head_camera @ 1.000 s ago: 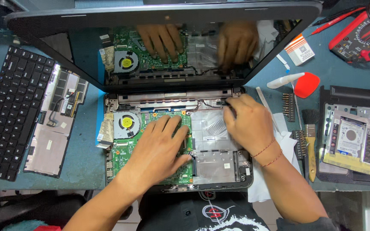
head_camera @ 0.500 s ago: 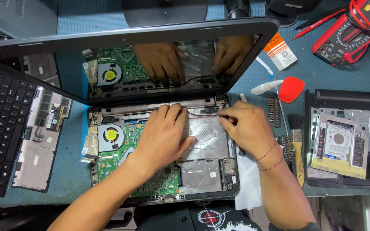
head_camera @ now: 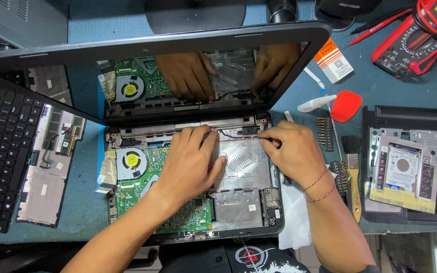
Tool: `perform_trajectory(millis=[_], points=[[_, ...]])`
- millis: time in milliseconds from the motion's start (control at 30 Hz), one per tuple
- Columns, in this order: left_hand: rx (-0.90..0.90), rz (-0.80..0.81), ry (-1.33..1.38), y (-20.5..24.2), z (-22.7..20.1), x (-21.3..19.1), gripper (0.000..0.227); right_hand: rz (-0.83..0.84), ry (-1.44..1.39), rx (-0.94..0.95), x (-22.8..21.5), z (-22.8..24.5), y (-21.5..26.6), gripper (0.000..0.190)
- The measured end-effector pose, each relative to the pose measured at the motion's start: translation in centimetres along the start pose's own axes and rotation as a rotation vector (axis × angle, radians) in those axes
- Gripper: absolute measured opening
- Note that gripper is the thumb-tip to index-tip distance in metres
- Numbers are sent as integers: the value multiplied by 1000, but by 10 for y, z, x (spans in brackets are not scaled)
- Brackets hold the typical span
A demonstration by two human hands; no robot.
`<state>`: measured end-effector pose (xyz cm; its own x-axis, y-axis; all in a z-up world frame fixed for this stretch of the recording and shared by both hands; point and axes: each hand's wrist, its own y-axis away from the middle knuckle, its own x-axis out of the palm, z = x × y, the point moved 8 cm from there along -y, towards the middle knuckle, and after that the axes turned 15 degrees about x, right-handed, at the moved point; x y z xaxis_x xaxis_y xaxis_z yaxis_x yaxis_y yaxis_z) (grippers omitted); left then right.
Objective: The person places a green motherboard into the chassis of a disassembled laptop. They then connect a ribbon cable to the board and press down on the components to secure them in place.
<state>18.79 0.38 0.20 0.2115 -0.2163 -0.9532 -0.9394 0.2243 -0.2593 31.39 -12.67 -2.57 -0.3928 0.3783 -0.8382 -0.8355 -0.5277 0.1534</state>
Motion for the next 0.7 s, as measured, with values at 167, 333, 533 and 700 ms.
perform_trajectory(millis=[167,333,533,700], points=[[84,-16,-101,2,-7,-2,43,-19,-12,5,0,-6,-2,12],[143,-29,-170,6,-13,-5,39,-35,-5,-9,1,-1,-1,11],[141,-6,-210,8,-17,-6,40,-45,-26,-137,7,23,11,11],[94,121,-114,11,-15,-16,49,-40,-85,-98,-10,13,5,14]])
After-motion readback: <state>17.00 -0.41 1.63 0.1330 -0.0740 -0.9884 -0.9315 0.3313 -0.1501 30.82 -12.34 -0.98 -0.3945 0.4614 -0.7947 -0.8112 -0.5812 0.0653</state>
